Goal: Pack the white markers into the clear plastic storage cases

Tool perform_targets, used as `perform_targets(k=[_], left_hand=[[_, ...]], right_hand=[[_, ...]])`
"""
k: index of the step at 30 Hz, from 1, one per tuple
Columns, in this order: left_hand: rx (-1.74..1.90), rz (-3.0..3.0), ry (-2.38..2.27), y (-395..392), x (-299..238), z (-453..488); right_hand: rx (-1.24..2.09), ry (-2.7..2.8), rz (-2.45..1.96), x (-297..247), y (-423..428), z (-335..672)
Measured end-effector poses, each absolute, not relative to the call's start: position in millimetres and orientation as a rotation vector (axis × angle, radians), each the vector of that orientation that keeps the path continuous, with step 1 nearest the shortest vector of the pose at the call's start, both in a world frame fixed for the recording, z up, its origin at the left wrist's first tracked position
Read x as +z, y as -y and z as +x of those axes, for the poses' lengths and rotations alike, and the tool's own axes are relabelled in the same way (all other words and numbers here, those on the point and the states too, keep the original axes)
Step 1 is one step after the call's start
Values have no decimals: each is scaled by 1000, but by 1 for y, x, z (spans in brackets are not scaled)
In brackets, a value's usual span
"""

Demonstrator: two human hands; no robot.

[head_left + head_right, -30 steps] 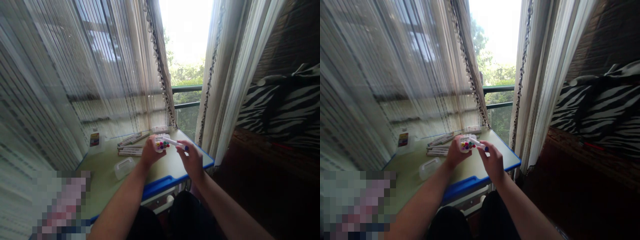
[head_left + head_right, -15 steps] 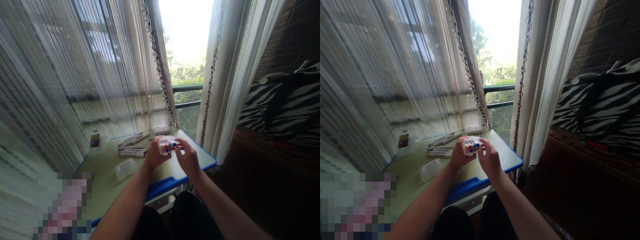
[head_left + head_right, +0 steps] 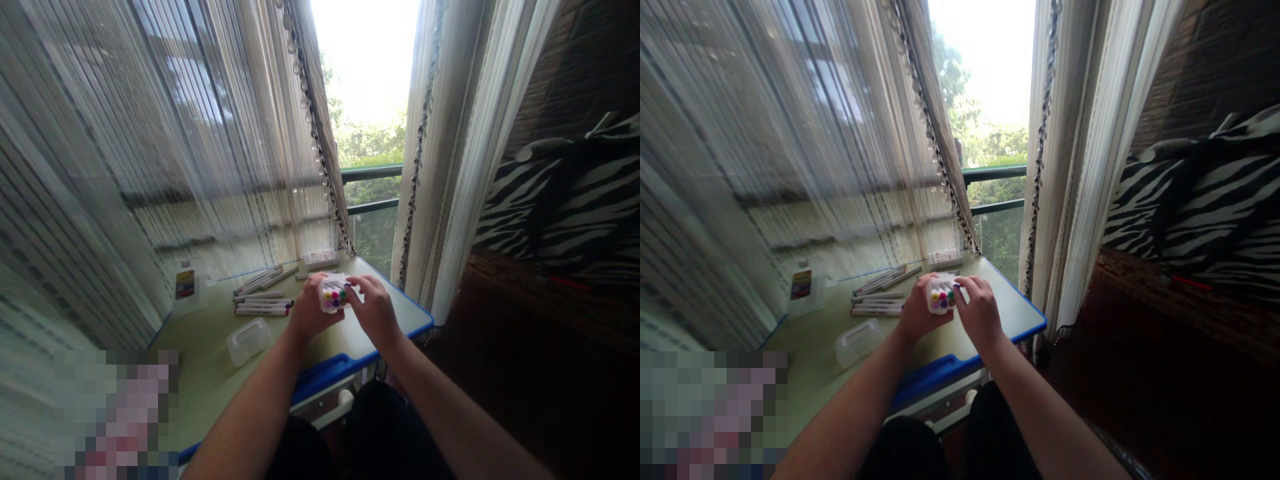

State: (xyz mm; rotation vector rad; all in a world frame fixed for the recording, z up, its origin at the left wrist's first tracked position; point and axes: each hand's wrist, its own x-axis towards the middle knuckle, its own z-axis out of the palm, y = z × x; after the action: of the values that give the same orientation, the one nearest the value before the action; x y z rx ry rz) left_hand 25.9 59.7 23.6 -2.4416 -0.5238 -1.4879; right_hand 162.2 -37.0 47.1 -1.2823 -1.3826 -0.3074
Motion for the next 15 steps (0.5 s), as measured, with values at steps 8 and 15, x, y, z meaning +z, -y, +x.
perform_targets(k=[8, 15], left_hand=[[-1473, -2498, 587, -59, 22, 27], [-1484, -2489, 611, -64, 19, 25]], right_hand=[[-251, 1456, -1382, 48, 32, 171], [-247, 1562, -1397, 53, 27, 173]])
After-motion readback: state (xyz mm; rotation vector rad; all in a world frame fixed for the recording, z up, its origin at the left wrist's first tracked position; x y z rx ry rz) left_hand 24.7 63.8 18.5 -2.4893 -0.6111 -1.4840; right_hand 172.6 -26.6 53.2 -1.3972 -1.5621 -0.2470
